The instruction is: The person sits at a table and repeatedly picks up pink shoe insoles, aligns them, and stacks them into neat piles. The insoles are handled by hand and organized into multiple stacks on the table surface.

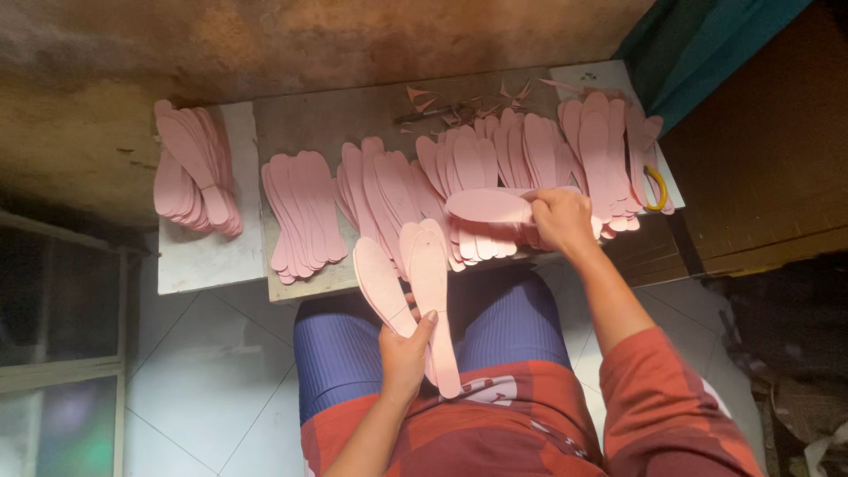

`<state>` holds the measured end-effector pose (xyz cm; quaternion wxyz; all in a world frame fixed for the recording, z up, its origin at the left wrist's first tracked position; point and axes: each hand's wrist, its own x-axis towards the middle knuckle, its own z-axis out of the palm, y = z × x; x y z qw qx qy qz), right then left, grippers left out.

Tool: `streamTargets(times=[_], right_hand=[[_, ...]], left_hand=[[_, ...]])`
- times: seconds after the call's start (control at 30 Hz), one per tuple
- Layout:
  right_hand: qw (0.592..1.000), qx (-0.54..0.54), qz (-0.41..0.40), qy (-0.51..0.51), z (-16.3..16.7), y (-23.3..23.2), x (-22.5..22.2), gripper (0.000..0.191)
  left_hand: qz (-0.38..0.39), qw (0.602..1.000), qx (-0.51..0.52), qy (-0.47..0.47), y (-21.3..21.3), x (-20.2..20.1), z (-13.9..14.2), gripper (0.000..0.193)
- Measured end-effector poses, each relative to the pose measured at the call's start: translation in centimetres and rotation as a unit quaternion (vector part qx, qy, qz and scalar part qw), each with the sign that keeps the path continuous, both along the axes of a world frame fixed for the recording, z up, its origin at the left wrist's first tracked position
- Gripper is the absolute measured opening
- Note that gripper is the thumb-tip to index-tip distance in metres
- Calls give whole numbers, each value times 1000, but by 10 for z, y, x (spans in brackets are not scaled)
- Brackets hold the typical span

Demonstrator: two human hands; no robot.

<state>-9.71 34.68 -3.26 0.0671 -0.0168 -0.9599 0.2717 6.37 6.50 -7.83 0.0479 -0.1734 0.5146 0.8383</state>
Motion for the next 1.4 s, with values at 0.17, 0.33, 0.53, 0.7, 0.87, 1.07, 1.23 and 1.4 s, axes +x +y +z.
streamTargets(times=[0.17, 0.33, 0.53, 0.7, 0.87, 1.07, 1.23, 1.4], right_hand=[[984, 160, 65, 38, 14, 11, -34, 35], [962, -246, 107, -52, -3, -39, 32, 55], [776, -585, 36, -231, -31, -93, 108, 45], [734, -656, -55, -168, -48, -90, 115, 30], [732, -654, -87, -168, -49, -75, 120, 22], [710, -677, -67, -185, -30, -95, 136, 27], [691, -688, -112, -189, -22, -117, 146, 23], [739, -641, -86, -186, -28, -121, 154, 31]], left_hand=[[2, 999, 37, 22, 14, -7, -1, 40], [-5, 999, 35, 8, 24, -22, -2, 37], [-52, 998, -24, 21, 32, -32, -20, 31], [-57, 996, -25, 65, 36, -26, -24, 33], [-13, 999, 50, 10, 24, -22, -21, 34], [-17, 999, 13, 35, 26, -9, -21, 34], [-23, 999, -24, 35, 20, -4, -18, 30], [-34, 999, 15, -2, 15, -2, -24, 30]])
